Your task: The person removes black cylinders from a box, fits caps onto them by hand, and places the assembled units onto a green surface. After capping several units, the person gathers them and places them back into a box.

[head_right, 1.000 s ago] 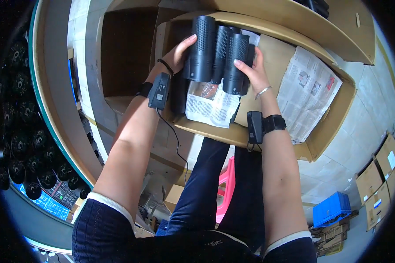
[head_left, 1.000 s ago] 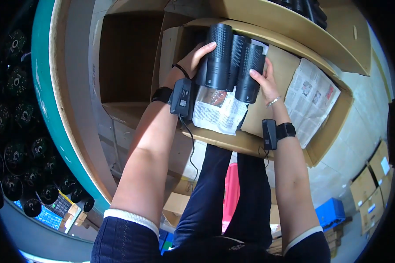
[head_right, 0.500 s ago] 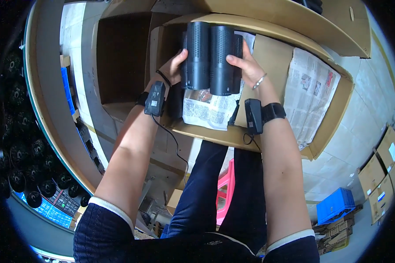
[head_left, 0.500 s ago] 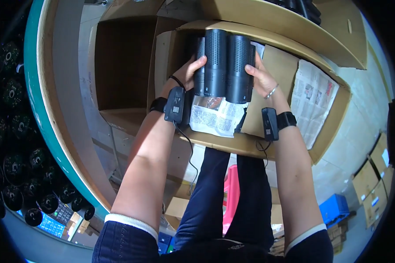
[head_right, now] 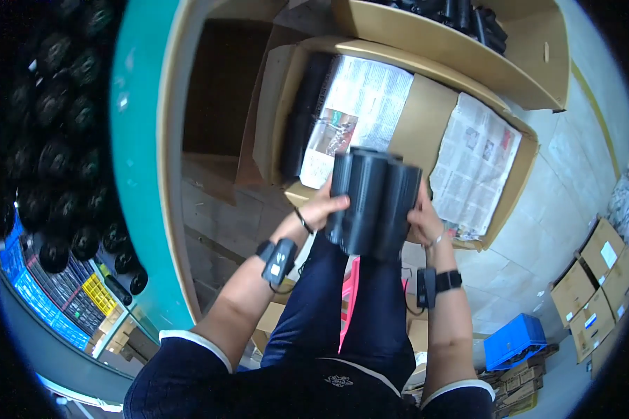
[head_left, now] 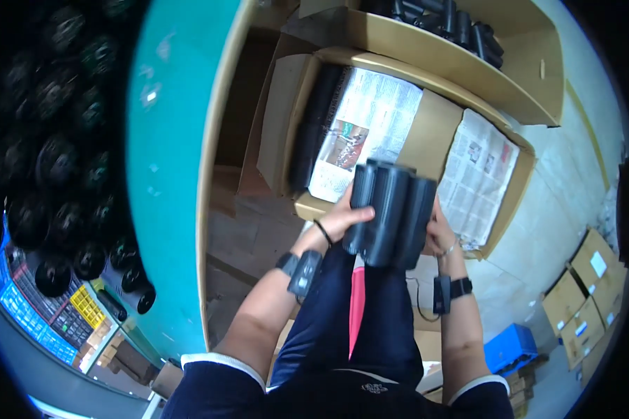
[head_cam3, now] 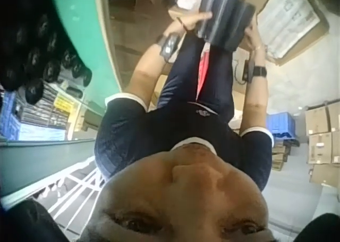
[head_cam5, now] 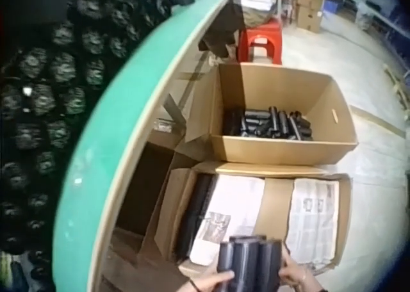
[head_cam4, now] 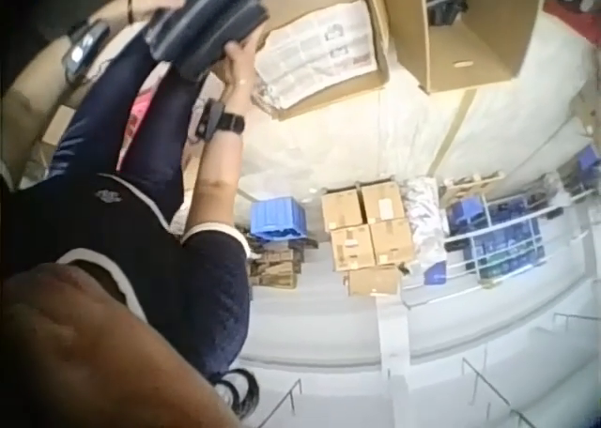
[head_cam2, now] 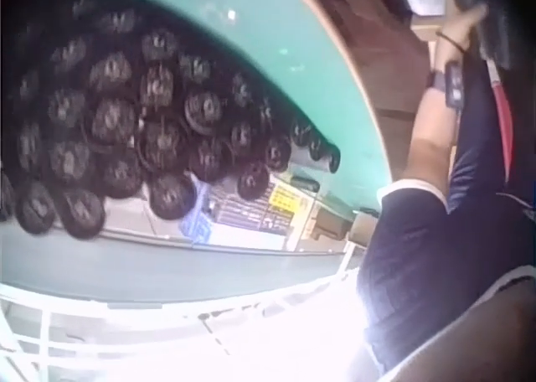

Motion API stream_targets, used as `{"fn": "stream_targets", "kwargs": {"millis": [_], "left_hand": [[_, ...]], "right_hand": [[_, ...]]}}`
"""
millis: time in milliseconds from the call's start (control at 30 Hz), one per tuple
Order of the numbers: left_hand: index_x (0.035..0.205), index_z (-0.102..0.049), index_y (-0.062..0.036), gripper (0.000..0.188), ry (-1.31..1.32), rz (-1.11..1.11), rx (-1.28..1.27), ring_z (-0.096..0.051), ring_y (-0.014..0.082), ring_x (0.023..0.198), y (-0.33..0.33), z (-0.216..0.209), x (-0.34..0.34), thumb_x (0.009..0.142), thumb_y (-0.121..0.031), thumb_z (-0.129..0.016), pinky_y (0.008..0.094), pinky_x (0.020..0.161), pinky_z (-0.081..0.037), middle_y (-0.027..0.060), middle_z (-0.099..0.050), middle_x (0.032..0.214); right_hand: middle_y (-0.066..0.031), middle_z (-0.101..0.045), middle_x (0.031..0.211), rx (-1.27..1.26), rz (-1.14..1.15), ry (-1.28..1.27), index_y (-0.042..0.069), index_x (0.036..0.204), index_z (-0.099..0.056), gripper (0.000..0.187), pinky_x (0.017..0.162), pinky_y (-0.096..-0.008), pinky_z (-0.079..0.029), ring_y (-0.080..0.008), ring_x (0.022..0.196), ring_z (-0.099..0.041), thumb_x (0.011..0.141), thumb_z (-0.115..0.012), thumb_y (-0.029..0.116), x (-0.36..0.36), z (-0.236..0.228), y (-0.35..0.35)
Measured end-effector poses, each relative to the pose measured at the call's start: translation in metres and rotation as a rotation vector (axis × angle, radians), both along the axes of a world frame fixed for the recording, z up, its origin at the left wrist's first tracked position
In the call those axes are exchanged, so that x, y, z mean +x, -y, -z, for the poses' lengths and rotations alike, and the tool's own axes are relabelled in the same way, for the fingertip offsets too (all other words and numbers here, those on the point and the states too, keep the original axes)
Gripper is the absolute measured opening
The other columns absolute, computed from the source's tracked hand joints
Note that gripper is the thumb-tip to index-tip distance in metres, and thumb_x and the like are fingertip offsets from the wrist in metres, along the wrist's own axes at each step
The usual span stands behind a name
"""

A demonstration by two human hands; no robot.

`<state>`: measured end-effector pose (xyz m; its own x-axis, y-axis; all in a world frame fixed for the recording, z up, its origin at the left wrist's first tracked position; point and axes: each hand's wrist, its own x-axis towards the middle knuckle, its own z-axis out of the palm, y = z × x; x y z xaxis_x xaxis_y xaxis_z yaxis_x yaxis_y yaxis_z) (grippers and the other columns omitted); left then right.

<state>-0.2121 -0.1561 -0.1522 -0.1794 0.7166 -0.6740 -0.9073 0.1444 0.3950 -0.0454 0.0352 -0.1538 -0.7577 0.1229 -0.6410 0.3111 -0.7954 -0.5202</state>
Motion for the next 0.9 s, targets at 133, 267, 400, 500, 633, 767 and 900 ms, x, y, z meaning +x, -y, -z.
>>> {"fn": "stream_targets", "kwargs": {"millis": [133,267,400,500,633,767,900], "left_hand": [[0.143,-0.018,-0.0068,0.097,0.049,-0.061,0.042,-0.04,0.0231,0.124,0.036,-0.085,0.049,0.07,-0.016,-0.08,0.0353,0.104,-0.032,0.0096,-0.041,0.132],[0.144,-0.016,-0.0068,0.098,0.012,-0.164,0.06,-0.04,0.0223,0.122,0.086,-0.177,0.082,0.07,-0.017,-0.08,0.0357,0.104,-0.032,0.0093,-0.041,0.132],[0.144,-0.015,-0.008,0.101,-0.029,-0.31,0.044,-0.041,0.0216,0.122,0.144,-0.264,0.099,0.07,-0.023,-0.081,0.0358,0.103,-0.033,0.0088,-0.04,0.133],[0.144,-0.015,-0.0093,0.101,-0.083,-0.473,0.079,-0.04,0.0213,0.123,0.199,-0.337,0.115,0.07,-0.025,-0.081,0.036,0.103,-0.034,0.0086,-0.039,0.134],[0.143,-0.02,-0.0088,0.087,-0.296,-0.707,0.143,-0.043,0.0192,0.123,0.276,-0.389,0.135,0.077,-0.027,-0.074,0.0356,0.102,-0.037,0.0077,-0.041,0.136],[0.143,-0.022,-0.0103,0.081,-0.335,-0.931,0.126,-0.046,0.0201,0.121,0.368,-0.384,0.149,0.081,-0.028,-0.071,0.0368,0.099,-0.041,0.0073,-0.042,0.135],[0.142,-0.023,-0.0159,0.073,-0.277,-1.126,0.141,-0.046,0.0229,0.118,0.473,-0.383,0.148,0.085,-0.027,-0.067,0.0431,0.096,-0.043,0.0078,-0.044,0.132]], "right_hand": [[-0.0056,-0.033,0.143,-0.03,-0.045,0.021,0.012,0.148,-0.004,0.126,0.106,-0.0304,-0.03,-0.0172,0.129,-0.037,0.055,-0.086,0.037,0.027,-0.1,0.028],[-0.0047,-0.03,0.144,-0.035,-0.135,-0.002,0.012,0.148,-0.004,0.126,0.107,-0.0294,-0.029,-0.0169,0.13,-0.035,0.055,-0.086,0.032,0.032,-0.196,0.06],[-0.0042,-0.029,0.144,-0.045,-0.295,-0.058,0.013,0.148,-0.003,0.127,0.106,-0.0288,-0.028,-0.0169,0.129,-0.035,0.054,-0.086,0.03,0.013,-0.277,0.099],[-0.0044,-0.029,0.144,-0.054,-0.483,-0.155,0.013,0.148,-0.003,0.125,0.106,-0.0293,-0.028,-0.0174,0.13,-0.034,0.056,-0.085,0.029,-0.014,-0.347,0.144],[-0.0053,-0.034,0.14,-0.097,-0.608,-0.261,0.013,0.148,-0.008,0.121,0.107,-0.0313,-0.027,-0.0194,0.128,-0.035,0.056,-0.086,0.02,-0.044,-0.396,0.222],[-0.007,-0.031,0.144,0.0,-0.894,-0.422,0.01,0.147,-0.015,0.111,0.109,-0.0328,-0.025,-0.0212,0.133,-0.029,0.063,-0.082,0.038,-0.088,-0.408,0.321],[-0.0058,-0.033,0.144,-0.068,-1.131,-0.472,0.014,0.147,-0.017,0.094,0.108,-0.0373,-0.028,-0.0225,0.132,-0.032,0.075,-0.075,0.033,-0.132,-0.416,0.438]]}}
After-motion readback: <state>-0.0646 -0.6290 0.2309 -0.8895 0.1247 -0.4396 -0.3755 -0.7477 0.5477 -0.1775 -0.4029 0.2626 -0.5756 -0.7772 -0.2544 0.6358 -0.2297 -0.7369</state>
